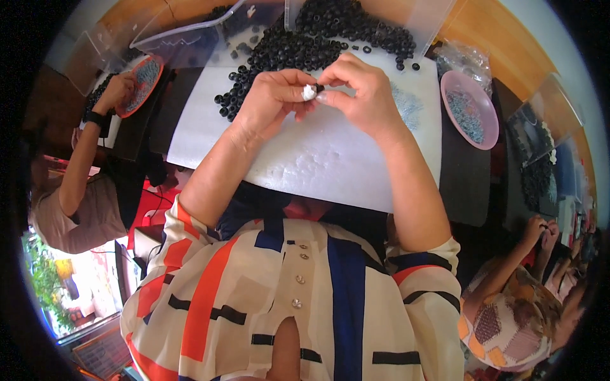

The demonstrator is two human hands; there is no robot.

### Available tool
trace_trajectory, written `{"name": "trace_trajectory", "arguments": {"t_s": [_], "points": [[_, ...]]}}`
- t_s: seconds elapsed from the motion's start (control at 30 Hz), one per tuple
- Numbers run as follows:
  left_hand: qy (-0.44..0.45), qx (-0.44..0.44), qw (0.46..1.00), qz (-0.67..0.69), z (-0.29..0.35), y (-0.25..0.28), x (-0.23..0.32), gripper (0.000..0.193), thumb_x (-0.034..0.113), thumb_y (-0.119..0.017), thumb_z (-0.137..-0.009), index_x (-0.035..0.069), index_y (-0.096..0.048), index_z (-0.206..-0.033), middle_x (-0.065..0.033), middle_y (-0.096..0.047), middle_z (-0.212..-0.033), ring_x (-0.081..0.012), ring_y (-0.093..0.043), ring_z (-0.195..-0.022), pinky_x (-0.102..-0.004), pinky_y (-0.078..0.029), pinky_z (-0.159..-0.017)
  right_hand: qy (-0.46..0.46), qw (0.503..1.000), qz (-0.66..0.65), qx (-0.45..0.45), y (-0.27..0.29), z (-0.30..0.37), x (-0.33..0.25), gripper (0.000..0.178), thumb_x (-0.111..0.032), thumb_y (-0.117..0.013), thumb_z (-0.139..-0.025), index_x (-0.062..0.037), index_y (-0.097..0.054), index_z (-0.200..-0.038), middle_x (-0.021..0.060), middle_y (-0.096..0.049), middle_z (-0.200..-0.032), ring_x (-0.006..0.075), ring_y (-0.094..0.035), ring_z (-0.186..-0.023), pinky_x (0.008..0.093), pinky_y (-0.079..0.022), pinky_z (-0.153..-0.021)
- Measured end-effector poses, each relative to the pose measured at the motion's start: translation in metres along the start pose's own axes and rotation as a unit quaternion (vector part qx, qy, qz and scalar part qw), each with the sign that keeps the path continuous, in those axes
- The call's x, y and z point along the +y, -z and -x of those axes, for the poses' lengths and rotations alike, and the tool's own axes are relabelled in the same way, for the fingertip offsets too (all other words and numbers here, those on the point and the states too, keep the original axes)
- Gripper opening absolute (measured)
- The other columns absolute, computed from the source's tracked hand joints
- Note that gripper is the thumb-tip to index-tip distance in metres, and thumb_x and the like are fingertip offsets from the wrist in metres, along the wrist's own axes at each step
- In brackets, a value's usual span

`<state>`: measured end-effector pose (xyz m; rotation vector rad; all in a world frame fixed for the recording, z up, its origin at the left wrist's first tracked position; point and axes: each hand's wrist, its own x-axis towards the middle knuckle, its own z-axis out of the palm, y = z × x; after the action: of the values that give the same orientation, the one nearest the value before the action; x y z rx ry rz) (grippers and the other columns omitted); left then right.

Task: The person assembles small black rubber rings onto white plastic components by hand.

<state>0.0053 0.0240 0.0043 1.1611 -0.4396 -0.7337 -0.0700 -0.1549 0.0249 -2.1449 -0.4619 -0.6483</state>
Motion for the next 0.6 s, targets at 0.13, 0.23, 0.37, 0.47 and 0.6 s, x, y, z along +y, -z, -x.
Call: {"name": "trace_trajectory", "arguments": {"t_s": [0.13,0.23,0.37,0.47,0.6], "points": [[-0.056,0.07,0.996,-0.025,-0.001,-0.001,-0.001,0.016,0.006,-0.061,-0.09,-0.006,-0.065,-0.1,-0.0126,-0.067,-0.082,-0.0162,-0.063,-0.066,-0.0264,-0.046,-0.053,-0.066,0.997,0.034,0.031,-0.007,0.0,0.031,0.014,-0.01,-0.071,-0.077,-0.0063,-0.068,-0.09,0.0035,-0.061,-0.085,0.0207,-0.062,-0.079,0.0322,-0.048,-0.069],[-0.052,0.128,0.99,0.035,0.0,0.001,-0.001,0.017,0.006,-0.06,-0.091,-0.006,-0.063,-0.103,-0.0121,-0.066,-0.082,-0.0155,-0.06,-0.064,-0.0251,-0.044,-0.051,0.02,0.937,0.348,0.001,-0.019,0.004,0.047,0.016,-0.017,-0.069,-0.08,-0.0119,-0.071,-0.095,0.0034,-0.062,-0.089,0.0229,-0.061,-0.086,0.0373,-0.044,-0.076],[-0.046,0.118,0.992,0.022,-0.001,0.002,-0.004,0.017,0.006,-0.06,-0.091,-0.007,-0.063,-0.102,-0.0122,-0.066,-0.081,-0.0155,-0.06,-0.064,-0.0255,-0.045,-0.051,-0.001,0.907,0.42,-0.038,-0.026,0.002,0.05,0.015,-0.018,-0.068,-0.08,-0.0149,-0.072,-0.094,0.0031,-0.062,-0.091,0.0242,-0.059,-0.09,0.039,-0.04,-0.078],[-0.042,0.099,0.994,0.009,-0.002,0.001,-0.005,0.017,0.006,-0.06,-0.091,-0.007,-0.064,-0.101,-0.012,-0.066,-0.082,-0.0155,-0.061,-0.064,-0.0258,-0.045,-0.051,-0.009,0.915,0.402,-0.035,-0.023,0.001,0.049,0.012,-0.017,-0.07,-0.079,-0.0112,-0.071,-0.09,0.0042,-0.063,-0.089,0.0254,-0.06,-0.089,0.0392,-0.041,-0.077],[-0.04,0.107,0.993,0.003,-0.002,0.0,-0.006,0.017,0.005,-0.06,-0.091,-0.007,-0.063,-0.102,-0.0117,-0.067,-0.084,-0.0166,-0.062,-0.069,-0.0268,-0.048,-0.057,-0.112,0.984,0.134,0.026,-0.019,-0.001,0.035,0.013,-0.014,-0.071,-0.081,-0.0038,-0.07,-0.089,0.005,-0.065,-0.083,0.0195,-0.063,-0.077,0.034,-0.047,-0.068]]}}
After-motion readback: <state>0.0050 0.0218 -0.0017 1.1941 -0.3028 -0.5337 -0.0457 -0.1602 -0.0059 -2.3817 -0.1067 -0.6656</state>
